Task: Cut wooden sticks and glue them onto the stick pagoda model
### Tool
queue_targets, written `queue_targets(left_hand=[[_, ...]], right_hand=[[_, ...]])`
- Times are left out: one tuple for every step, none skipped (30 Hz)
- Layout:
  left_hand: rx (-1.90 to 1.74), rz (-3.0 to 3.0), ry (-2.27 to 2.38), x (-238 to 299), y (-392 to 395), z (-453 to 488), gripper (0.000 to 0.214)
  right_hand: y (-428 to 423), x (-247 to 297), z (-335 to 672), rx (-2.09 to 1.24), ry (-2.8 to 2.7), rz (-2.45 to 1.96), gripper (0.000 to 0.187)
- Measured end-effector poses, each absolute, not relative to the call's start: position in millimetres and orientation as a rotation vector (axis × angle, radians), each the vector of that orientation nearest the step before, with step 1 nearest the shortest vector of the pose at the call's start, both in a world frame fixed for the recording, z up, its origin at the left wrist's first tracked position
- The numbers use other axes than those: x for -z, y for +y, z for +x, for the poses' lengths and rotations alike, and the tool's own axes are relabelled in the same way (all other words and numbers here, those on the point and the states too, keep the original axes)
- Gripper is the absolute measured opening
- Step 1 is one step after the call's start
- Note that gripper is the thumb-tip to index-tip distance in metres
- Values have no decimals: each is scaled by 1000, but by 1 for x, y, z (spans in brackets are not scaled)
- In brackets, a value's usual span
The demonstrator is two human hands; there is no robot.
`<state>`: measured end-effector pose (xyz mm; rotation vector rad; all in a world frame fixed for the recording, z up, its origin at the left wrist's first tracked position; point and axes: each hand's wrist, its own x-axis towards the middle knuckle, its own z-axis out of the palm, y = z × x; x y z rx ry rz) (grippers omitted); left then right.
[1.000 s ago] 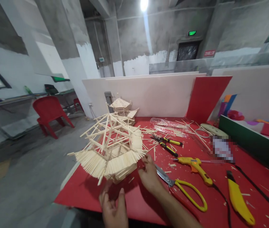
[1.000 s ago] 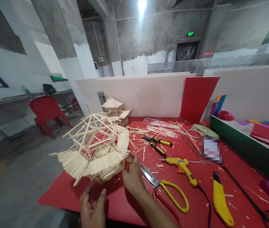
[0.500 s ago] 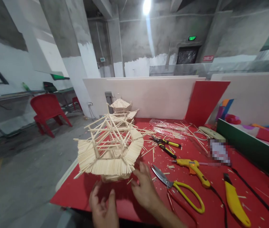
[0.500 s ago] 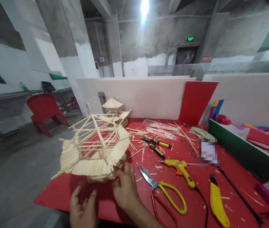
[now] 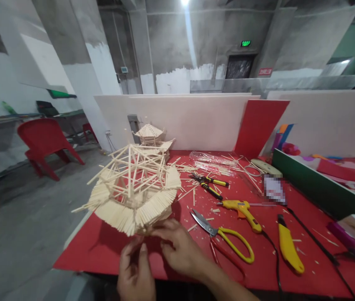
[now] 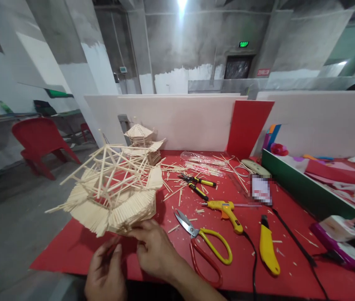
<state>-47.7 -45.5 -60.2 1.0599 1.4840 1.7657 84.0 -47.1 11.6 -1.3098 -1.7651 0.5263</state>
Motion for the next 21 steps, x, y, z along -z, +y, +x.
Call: queue_targets(left_hand=[[-1727, 1024, 1463, 60, -45, -45, 27], [-1691, 1008, 1446, 60, -45, -42, 28], [-1655, 1009, 1433, 58, -45, -38, 31], [-1613, 1021, 1419, 56, -44, -33, 33], [-1562, 1034, 1403, 53, -43, -28, 36], [-1507, 1038, 1386, 49, -42, -23, 39], [-1456, 1033, 1361, 46, -41, -17, 41], [-1413, 1025, 1331, 41, -40, -11, 44], [-1378, 1019, 1291, 37, -39, -5, 45], [-1353, 1016, 1247, 33, -38, 1, 45], [-1333, 1015, 1211, 29, -36, 6, 44], [-1312, 1016, 1180, 26, -35, 11, 43], [-1294, 1017, 1157, 23, -33, 15, 41], [-1276, 1017, 1141, 20, -32, 19, 39], [-1259, 1015, 1128, 18, -30, 22, 37], [-1244, 1009, 1115, 16, -28, 24, 36], [-1229, 1001, 1104, 15, -26, 26, 34], [-1216, 992, 1093, 15, -24, 28, 33], [-1203, 980, 1082, 14, -22, 30, 32], [-1190, 964, 1070, 14, -20, 31, 32], [-1182, 941, 1058, 14, -18, 33, 31]], right_hand=[[-49, -14, 88, -573, -1790, -1305, 58], [-51, -15, 94, -624, -1822, -1310, 55], [-53, -15, 101, -669, -1849, -1328, 50], [-54, -15, 110, -694, -1853, -1379, 43], [-54, -15, 122, -703, -1851, -1452, 36], [-53, -14, 136, -695, -1840, -1547, 31], [-50, -14, 152, -668, -1820, -1660, 27], [-47, -13, 168, -625, -1795, -1784, 25], [-42, -14, 185, -572, -1768, -1912, 22], [-35, -15, 201, -520, -1736, -2038, 21], [-27, -16, 216, -472, -1709, -2149, 20], [-18, -17, 229, -432, -1691, -2241, 19], [-8, -18, 239, -404, -1687, -2313, 19], [2, -18, 247, -383, -1696, -2365, 24], [12, -18, 252, -366, -1715, -2401, 29], [22, -17, 255, -355, -1740, -2424, 32], [32, -16, 255, -345, -1767, -2438, 34], [40, -14, 255, -338, -1794, -2445, 34], [47, -11, 253, -333, -1821, -2447, 34], [53, -9, 250, -332, -1848, -2442, 34], [57, -6, 247, -335, -1874, -2432, 34]])
